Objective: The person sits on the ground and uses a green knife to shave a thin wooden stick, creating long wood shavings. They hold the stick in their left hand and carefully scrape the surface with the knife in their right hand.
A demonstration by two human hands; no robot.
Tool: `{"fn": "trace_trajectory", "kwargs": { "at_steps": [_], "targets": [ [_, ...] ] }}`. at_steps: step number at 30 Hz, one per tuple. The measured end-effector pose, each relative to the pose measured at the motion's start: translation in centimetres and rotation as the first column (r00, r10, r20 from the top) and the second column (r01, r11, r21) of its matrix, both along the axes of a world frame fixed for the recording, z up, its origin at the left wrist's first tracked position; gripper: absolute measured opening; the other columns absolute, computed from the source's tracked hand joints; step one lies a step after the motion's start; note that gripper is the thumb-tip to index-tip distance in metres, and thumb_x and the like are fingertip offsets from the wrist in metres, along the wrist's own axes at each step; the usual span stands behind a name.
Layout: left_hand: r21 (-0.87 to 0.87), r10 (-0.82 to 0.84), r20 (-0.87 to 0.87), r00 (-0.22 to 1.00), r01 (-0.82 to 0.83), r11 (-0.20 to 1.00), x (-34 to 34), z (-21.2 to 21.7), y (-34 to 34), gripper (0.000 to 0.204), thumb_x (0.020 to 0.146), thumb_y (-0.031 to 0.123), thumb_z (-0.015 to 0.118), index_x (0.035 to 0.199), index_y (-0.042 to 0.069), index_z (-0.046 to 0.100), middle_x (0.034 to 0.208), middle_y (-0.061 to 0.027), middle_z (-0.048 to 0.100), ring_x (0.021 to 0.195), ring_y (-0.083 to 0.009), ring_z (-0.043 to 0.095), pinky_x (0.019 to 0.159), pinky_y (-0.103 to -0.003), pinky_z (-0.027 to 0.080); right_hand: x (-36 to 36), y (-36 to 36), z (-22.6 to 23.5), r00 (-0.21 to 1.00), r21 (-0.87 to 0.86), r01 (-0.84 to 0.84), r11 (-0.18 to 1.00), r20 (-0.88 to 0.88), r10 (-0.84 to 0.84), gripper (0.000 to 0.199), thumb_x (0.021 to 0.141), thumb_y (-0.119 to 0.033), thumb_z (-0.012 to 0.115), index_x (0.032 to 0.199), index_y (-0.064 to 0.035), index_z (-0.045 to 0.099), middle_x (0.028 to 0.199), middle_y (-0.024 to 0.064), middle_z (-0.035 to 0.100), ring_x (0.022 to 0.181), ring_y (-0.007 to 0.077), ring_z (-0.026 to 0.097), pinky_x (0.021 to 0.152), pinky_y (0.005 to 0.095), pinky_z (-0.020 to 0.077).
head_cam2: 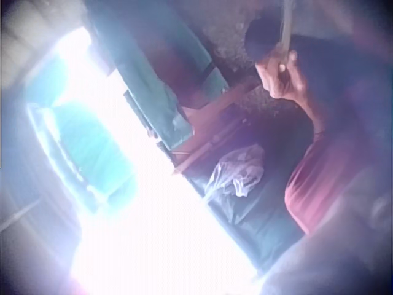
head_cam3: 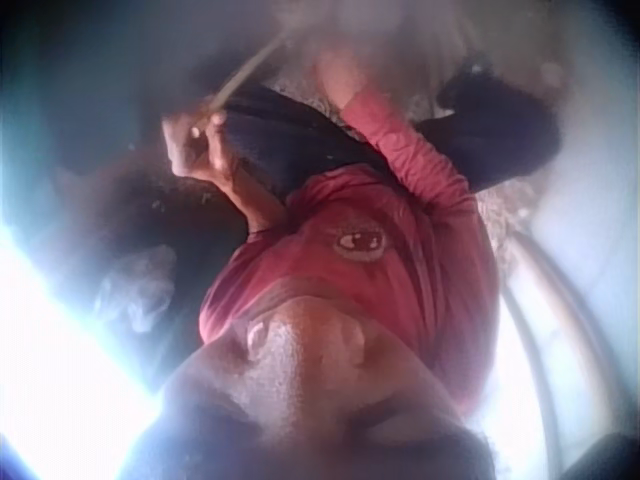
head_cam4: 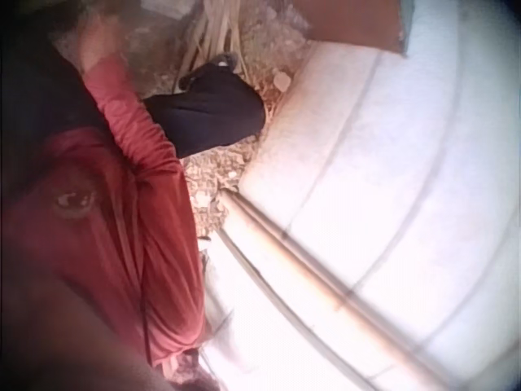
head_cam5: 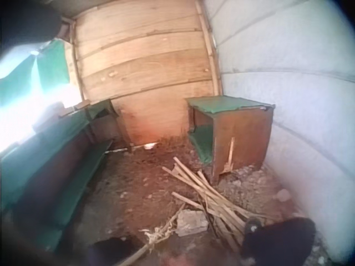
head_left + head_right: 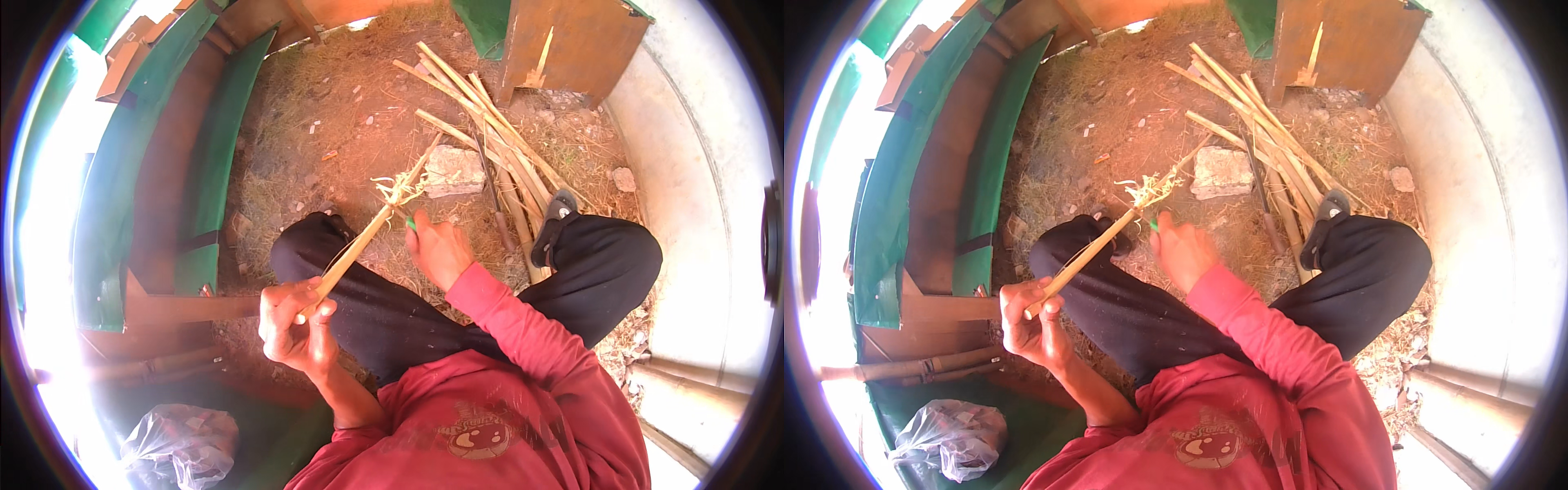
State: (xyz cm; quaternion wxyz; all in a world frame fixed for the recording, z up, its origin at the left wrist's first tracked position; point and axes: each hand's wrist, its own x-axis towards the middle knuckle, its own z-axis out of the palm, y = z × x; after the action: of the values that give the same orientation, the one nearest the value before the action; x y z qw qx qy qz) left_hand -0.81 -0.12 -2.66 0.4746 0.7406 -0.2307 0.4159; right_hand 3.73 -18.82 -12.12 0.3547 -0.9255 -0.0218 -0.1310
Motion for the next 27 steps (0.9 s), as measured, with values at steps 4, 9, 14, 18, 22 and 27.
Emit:
{"fn": "trace_trajectory", "kwargs": {
  "at_steps": [4, 9, 14, 18, 22, 27],
  "targets": [
    [-0.088, -0.015, 0.01, 1.0, 0.016, 0.996, 0.3, -0.3, -1.1, 0.028, 0.076, 0.015, 0.081, 0.091, -0.001, 0.064, 0.077, -0.0128, 0.061, 0.07, -0.0247, 0.063, 0.059, -0.032, 0.047, -2.6, -0.1, 4.0, 0.989, 0.185, -0.141, 0.972, 0.059, 0.133, 0.014, 0.086, -0.01, 0.062, 0.087, -0.0023, 0.051, 0.057, 0.0194, 0.056, 0.055, 0.0405, 0.06, 0.049, 0.049, 0.0456],
    [-0.048, -0.113, 0.08, 0.99, 0.117, 0.992, 0.7, -0.2, -1.4, 0.031, 0.075, 0.018, 0.082, 0.09, -0.001, 0.063, 0.078, -0.0131, 0.061, 0.066, -0.0239, 0.061, 0.054, -0.031, 0.044, -4.0, 0.9, 4.8, 0.976, 0.235, -0.216, 0.948, 0.045, 0.211, 0.014, 0.085, -0.011, 0.063, 0.088, -0.0023, 0.052, 0.066, 0.0197, 0.061, 0.058, 0.0406, 0.06, 0.052, 0.0478, 0.0477],
    [0.091, -0.282, -0.003, 0.959, 0.281, 0.955, 1.1, 1.0, 0.0, 0.03, 0.072, 0.018, 0.083, 0.086, -0.001, 0.065, 0.078, -0.0137, 0.063, 0.062, -0.0224, 0.061, 0.051, -0.029, 0.044, -1.8, -0.7, -1.2, 0.995, 0.042, 0.013, 0.999, -0.097, -0.009, 0.012, 0.086, -0.012, 0.061, 0.09, -0.0026, 0.055, 0.063, 0.0208, 0.06, 0.057, 0.0432, 0.06, 0.053, 0.05, 0.0486],
    [-0.007, -0.186, 0.036, 0.982, 0.186, 0.982, 1.1, 0.8, -1.3, 0.029, 0.071, 0.016, 0.084, 0.087, 0.0, 0.066, 0.076, -0.0118, 0.061, 0.064, -0.0235, 0.063, 0.052, -0.03, 0.045, -1.6, -1.0, -0.4, 0.999, 0.11, -0.018, 0.994, -0.027, 0.022, 0.011, 0.087, -0.012, 0.06, 0.088, -0.0019, 0.055, 0.058, 0.0221, 0.056, 0.055, 0.0431, 0.059, 0.05, 0.0483, 0.0469],
    [-0.05, -0.224, 0.038, 0.974, 0.226, 0.973, 1.0, 0.5, -1.7, 0.029, 0.071, 0.017, 0.084, 0.086, 0.0, 0.067, 0.078, -0.0125, 0.062, 0.064, -0.0233, 0.063, 0.051, -0.029, 0.045, -4.2, 0.3, 6.7, 0.98, 0.339, -0.197, 0.92, 0.063, 0.186, 0.011, 0.087, -0.01, 0.061, 0.085, -0.0019, 0.054, 0.057, 0.0219, 0.054, 0.055, 0.0418, 0.059, 0.049, 0.0465, 0.0446],
    [0.111, -0.352, -0.01, 0.936, 0.351, 0.93, 1.0, 0.9, -0.5, 0.035, 0.07, 0.024, 0.084, 0.086, 0.0, 0.064, 0.08, -0.0127, 0.059, 0.067, -0.0211, 0.058, 0.052, -0.029, 0.039, -5.0, 0.8, 6.7, 0.968, 0.272, -0.247, 0.93, 0.101, 0.228, 0.014, 0.082, -0.009, 0.065, 0.083, -0.003, 0.052, 0.058, 0.0198, 0.055, 0.054, 0.0412, 0.058, 0.048, 0.0475, 0.0443]
  ]
}}
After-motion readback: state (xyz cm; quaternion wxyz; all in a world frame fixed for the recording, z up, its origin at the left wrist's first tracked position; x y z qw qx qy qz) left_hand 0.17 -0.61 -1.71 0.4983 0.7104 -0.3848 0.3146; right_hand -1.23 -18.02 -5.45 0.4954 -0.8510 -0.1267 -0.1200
